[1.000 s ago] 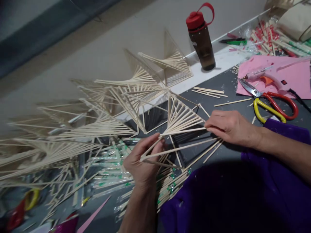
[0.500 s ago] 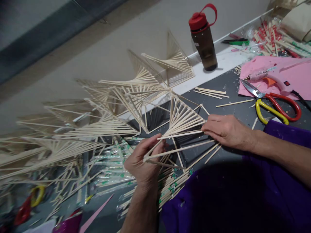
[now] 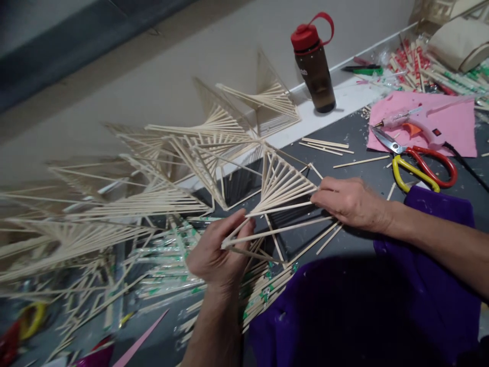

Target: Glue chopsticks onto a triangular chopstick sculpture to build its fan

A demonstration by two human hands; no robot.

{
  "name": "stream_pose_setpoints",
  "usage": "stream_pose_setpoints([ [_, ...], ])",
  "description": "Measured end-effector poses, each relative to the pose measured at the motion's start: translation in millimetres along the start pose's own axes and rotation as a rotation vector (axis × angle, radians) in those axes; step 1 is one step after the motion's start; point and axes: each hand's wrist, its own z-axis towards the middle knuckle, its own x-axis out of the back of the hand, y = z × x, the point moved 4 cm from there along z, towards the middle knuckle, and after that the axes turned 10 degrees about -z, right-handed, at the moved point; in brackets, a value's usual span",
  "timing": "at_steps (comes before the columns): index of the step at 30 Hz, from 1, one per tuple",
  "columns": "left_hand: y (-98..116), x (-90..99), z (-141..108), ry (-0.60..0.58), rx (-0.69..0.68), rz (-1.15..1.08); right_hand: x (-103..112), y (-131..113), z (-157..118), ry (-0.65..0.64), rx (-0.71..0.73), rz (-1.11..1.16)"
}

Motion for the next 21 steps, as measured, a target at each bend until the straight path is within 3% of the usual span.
stream_pose_setpoints([
  [11,-0.1,-1.6,4.3,0.008,0.003,-0.057,-1.0,2.7,2.7,0.122,-0.096,0.104],
  [21,0.4,-3.6,5.8,-0.037,0.010,-0.072,-8.0,17.8,1.8,0.110,-0.385,0.283],
])
